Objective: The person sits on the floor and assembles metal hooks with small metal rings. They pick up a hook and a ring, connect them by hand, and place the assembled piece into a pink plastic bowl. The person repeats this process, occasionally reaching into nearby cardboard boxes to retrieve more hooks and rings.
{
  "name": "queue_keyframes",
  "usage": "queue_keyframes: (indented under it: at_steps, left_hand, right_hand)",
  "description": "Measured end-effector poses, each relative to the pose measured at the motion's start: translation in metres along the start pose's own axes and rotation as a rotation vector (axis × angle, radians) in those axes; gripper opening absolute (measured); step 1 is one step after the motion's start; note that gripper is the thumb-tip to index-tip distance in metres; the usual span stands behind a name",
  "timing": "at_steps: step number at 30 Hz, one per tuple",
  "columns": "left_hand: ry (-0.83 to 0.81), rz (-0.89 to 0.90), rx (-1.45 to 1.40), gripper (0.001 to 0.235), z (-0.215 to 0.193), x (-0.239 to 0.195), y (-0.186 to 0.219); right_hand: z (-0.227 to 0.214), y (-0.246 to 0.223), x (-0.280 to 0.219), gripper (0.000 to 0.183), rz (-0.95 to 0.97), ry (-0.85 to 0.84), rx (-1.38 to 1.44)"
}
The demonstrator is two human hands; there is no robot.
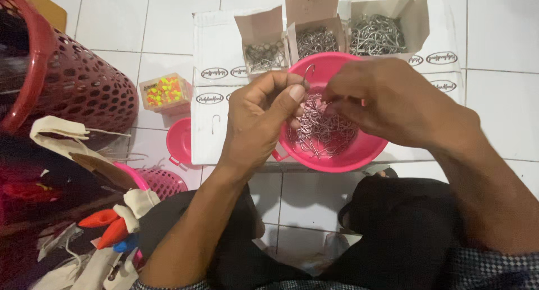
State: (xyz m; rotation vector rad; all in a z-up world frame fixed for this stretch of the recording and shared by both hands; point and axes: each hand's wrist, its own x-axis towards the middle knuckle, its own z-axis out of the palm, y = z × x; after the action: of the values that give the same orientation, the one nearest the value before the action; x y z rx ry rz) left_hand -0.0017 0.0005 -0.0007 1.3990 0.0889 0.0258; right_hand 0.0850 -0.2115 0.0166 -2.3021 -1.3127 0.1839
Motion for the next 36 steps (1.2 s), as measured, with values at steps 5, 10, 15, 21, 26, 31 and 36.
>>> queue_keyframes:
  at_steps: [5,10,15,21,26,31,36]
  left_hand:
    - [-0.002,0.004,-0.005,0.020,0.001,0.001,-0.001]
    - [0.002,-0.006,0.026,0.019,0.000,0.000,0.000]
    - [-0.042,0.016,-0.062,0.017,-0.002,0.002,-0.008]
    - [-0.001,-0.059,-0.047,0.019,-0.001,0.001,0.001]
    - [-0.010,-0.044,-0.063,0.019,-0.001,0.003,-0.007]
    - [0.000,-0.035,-0.057,0.021,-0.001,0.002,-0.004]
    - [-0.007,-0.036,-0.051,0.019,-0.001,0.002,-0.002]
  right_hand:
    - [-0.028,-0.030,0.000,0.009,0.167,0.035,0.309]
    - [-0.028,-0.044,0.007,0.008,0.339,0.099,0.601]
    - [-0.024,-0.054,0.016,0.014,0.391,0.227,0.761]
    - [-0.020,-0.053,0.018,0.015,0.376,0.260,0.748]
    - [-0.015,-0.050,0.018,0.015,0.359,0.291,0.777]
    - [-0.013,-0.046,0.018,0.015,0.358,0.288,0.809]
    - [-0.013,-0.047,0.018,0.013,0.414,0.284,0.833]
